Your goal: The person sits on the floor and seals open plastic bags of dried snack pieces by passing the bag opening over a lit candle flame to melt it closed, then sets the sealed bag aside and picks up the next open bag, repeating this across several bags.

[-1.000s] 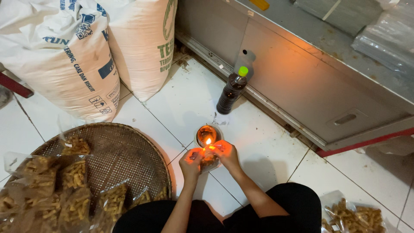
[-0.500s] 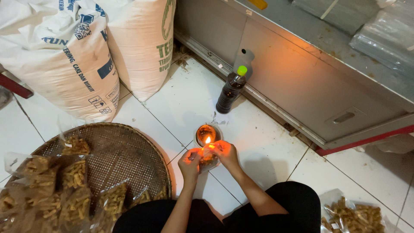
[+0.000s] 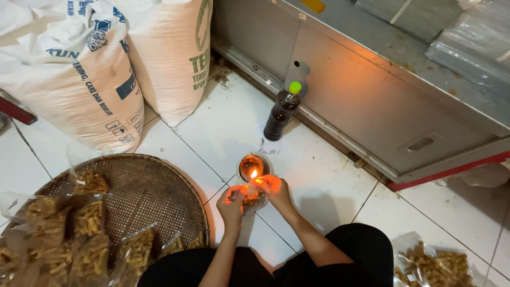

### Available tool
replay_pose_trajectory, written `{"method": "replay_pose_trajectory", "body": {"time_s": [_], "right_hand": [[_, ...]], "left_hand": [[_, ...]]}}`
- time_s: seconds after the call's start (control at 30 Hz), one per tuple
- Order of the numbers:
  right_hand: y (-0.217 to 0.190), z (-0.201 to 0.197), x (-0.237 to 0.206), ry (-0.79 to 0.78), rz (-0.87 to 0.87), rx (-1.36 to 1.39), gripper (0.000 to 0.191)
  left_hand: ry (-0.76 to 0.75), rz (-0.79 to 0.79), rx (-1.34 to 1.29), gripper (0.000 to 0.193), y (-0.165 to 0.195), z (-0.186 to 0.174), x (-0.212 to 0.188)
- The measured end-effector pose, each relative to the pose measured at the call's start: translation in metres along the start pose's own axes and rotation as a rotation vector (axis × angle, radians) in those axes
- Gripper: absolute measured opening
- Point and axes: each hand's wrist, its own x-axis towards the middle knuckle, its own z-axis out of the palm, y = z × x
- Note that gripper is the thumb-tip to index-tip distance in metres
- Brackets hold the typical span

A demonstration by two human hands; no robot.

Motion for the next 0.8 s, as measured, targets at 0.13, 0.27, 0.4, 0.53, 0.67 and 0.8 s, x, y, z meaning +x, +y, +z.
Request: {"method": "replay_pose_trajectory", "body": {"time_s": [0.13,0.27,0.4,0.53,0.67,0.8], "right_hand": [[-0.0012,0.0002,-0.0013,-0.015,0.005,0.028,0.022],[-0.0014,0.0013,-0.0019,-0.009,0.029,-0.038,0.022],[0.0000,0.0029,-0.0006,-0.017,0.024,-0.041,0.022],[0.0009,0.0041,-0.0006,-0.012,0.029,-0.047,0.023],[-0.0001,0.0057,-0.0010,0.013,-0.016,-0.123,0.024],[-0.0008,0.0084,-0.0011,0.016,-0.029,-0.115,0.024]], "left_hand": [[0.026,-0.040,-0.011,0.010,0.0016,-0.0001,-0.0017],[0.038,0.032,0.050,0.009,0.0006,-0.0017,-0.0028],[0.050,0.021,0.001,0.009,-0.0018,-0.0027,-0.0033],[0.074,0.020,0.040,0.008,-0.0027,-0.0039,-0.0047],[0.078,0.081,0.059,0.008,-0.0023,-0.0049,-0.0052],[0.095,0.051,0.004,0.010,-0.0019,-0.0063,-0.0064]]}}
